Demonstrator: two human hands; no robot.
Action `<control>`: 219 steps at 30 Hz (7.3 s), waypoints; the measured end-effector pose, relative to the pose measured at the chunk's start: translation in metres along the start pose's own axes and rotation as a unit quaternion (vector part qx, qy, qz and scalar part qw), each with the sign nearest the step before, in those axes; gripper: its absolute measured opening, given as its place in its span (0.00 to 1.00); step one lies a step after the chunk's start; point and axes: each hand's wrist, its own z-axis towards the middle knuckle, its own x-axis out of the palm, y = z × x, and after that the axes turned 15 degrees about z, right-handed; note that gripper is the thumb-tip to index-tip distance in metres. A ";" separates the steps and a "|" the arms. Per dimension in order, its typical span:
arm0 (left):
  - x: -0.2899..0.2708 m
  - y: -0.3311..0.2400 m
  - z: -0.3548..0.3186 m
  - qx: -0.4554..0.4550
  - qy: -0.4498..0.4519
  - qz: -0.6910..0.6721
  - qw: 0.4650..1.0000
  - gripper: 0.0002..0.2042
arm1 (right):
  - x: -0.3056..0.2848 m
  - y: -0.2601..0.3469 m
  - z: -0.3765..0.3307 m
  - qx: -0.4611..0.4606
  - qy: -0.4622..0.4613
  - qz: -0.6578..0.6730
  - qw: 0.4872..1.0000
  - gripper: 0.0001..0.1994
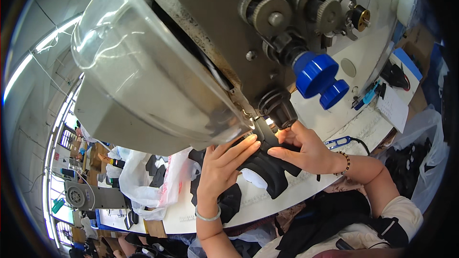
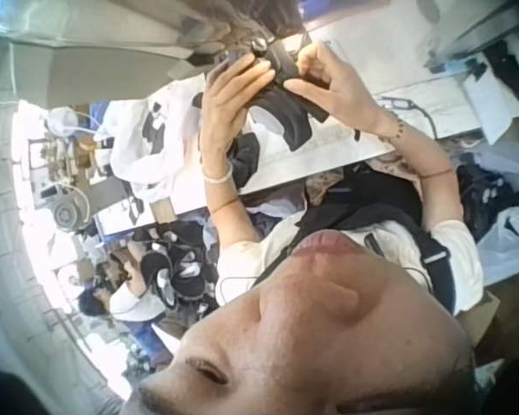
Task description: The person aligns shoe component pieces together and stitches them using a sewing machine.
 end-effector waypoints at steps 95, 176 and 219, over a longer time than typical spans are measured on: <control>0.013 0.014 0.004 -0.136 -0.038 -0.150 0.979 0.27 | 0.011 0.008 0.005 -0.348 0.053 -0.597 0.721 0.19; -0.014 -0.026 0.008 -0.201 -0.028 -0.030 0.979 0.25 | -0.036 0.039 0.031 -0.330 0.170 -0.612 0.698 0.18; -0.010 -0.024 0.012 -0.083 -0.006 0.135 0.987 0.17 | -0.047 0.031 0.042 -0.262 0.146 -0.508 0.807 0.22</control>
